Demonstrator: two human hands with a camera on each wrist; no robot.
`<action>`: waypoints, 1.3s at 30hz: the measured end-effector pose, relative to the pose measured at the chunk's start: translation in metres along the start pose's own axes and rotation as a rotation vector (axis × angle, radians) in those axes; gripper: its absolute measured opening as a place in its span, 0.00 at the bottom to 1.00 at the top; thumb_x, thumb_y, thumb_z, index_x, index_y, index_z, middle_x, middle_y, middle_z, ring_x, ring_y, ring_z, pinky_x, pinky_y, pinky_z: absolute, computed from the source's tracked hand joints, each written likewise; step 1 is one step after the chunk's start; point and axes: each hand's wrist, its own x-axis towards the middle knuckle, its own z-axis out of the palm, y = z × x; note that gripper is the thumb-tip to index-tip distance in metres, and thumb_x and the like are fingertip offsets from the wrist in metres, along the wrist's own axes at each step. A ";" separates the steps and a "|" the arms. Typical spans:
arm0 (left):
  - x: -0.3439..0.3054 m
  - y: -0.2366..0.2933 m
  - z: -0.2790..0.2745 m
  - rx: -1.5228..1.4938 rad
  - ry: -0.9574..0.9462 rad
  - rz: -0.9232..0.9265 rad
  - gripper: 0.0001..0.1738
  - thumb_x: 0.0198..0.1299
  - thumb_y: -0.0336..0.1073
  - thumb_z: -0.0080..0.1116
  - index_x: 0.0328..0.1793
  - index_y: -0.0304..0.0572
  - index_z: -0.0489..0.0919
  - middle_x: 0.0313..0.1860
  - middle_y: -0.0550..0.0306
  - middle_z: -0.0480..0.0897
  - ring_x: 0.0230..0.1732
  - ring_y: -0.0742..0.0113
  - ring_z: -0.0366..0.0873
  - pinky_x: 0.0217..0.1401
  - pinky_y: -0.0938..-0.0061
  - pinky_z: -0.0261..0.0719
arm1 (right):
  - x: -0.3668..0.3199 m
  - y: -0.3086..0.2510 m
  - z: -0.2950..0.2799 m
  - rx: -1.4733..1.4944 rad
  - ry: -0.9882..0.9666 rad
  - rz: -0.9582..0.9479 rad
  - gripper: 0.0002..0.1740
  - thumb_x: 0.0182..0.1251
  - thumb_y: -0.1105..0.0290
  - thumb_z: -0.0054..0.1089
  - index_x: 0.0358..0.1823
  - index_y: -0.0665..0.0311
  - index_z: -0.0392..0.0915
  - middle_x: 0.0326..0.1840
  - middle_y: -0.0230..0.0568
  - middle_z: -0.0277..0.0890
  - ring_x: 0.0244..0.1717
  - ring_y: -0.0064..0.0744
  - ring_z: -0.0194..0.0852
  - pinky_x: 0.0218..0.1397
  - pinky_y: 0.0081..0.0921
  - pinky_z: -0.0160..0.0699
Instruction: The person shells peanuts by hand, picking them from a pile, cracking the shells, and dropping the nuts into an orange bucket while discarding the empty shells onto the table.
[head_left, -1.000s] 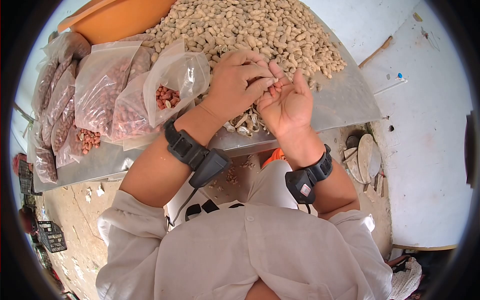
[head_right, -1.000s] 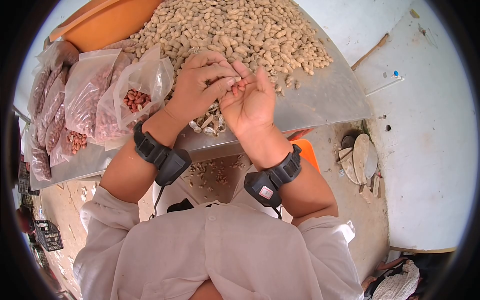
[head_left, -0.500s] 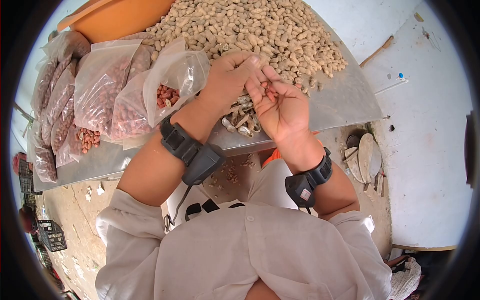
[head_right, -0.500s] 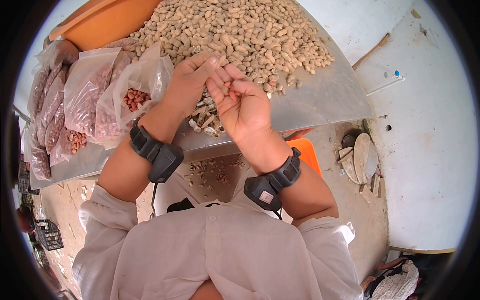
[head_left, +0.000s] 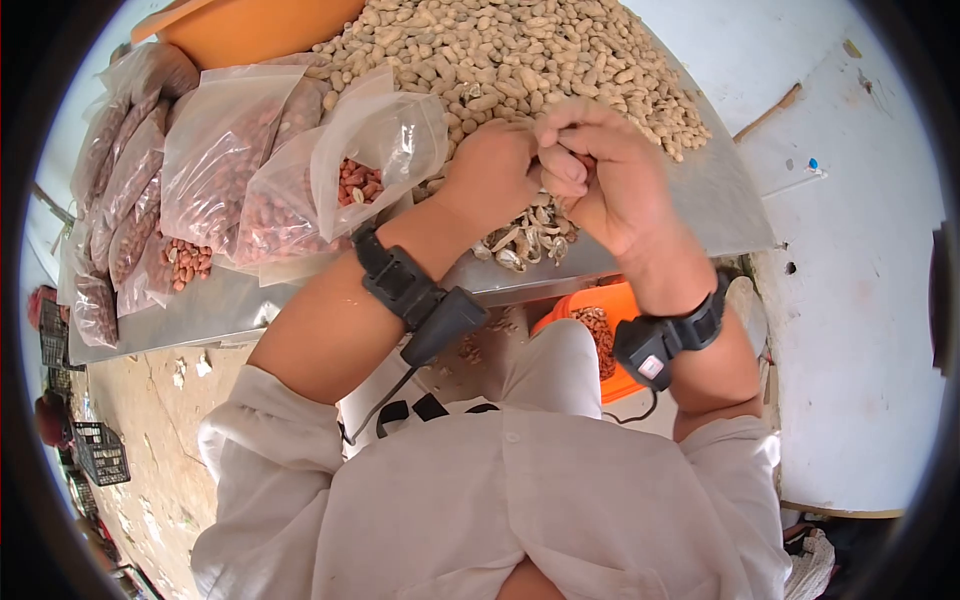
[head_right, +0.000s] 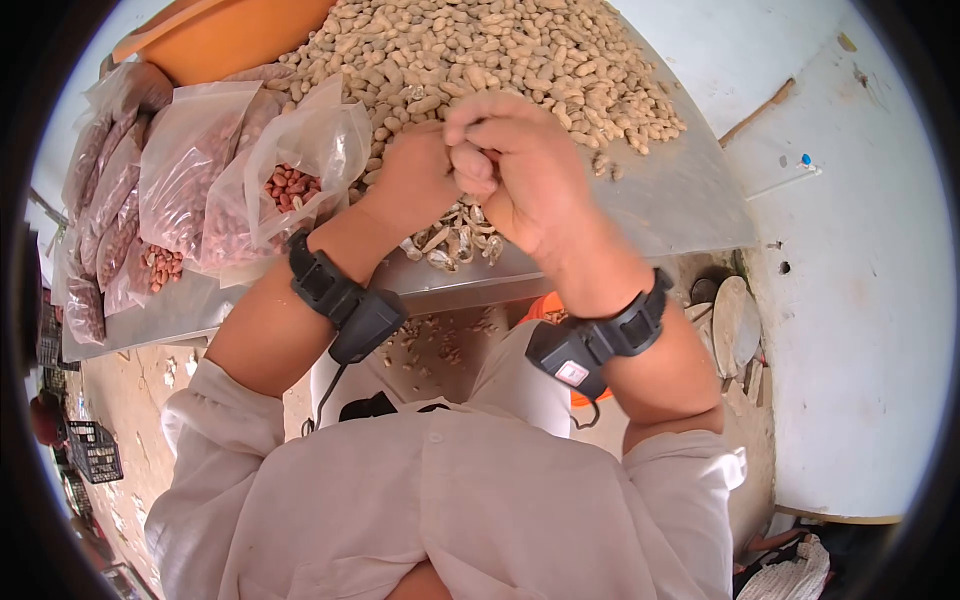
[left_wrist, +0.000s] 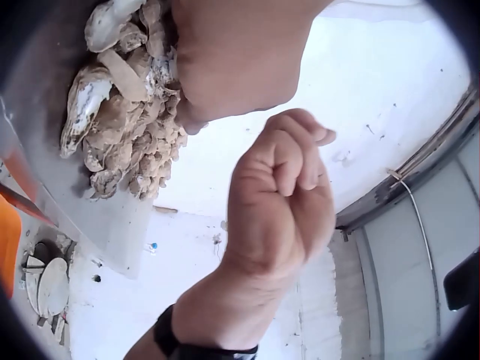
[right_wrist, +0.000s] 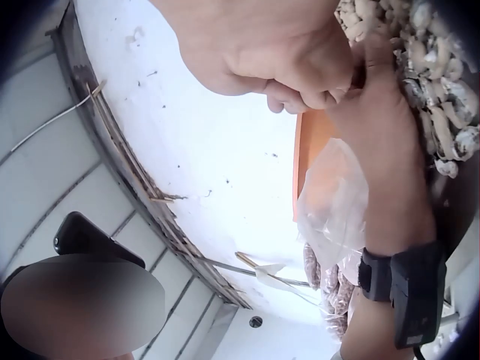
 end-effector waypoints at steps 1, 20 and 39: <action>-0.002 0.003 0.002 -0.090 -0.012 -0.043 0.08 0.53 0.33 0.57 0.39 0.41 0.79 0.36 0.51 0.81 0.41 0.52 0.78 0.44 0.65 0.76 | 0.005 -0.006 0.009 -0.057 -0.041 0.055 0.08 0.57 0.83 0.40 0.33 0.73 0.71 0.26 0.36 0.65 0.18 0.18 0.52 0.18 0.16 0.50; -0.002 0.002 0.000 0.067 0.045 0.134 0.06 0.52 0.36 0.57 0.35 0.45 0.79 0.35 0.53 0.80 0.43 0.49 0.76 0.48 0.61 0.74 | 0.035 -0.007 0.032 -0.483 -0.187 -0.104 0.15 0.63 0.72 0.53 0.51 0.68 0.75 0.49 0.39 0.76 0.45 0.30 0.75 0.49 0.24 0.74; 0.001 0.008 -0.005 -0.238 0.100 -0.022 0.08 0.56 0.28 0.57 0.42 0.37 0.81 0.32 0.60 0.80 0.32 0.75 0.75 0.36 0.80 0.73 | -0.006 0.006 -0.073 -1.944 0.136 -0.299 0.09 0.52 0.75 0.56 0.36 0.64 0.76 0.34 0.45 0.73 0.42 0.50 0.71 0.44 0.40 0.72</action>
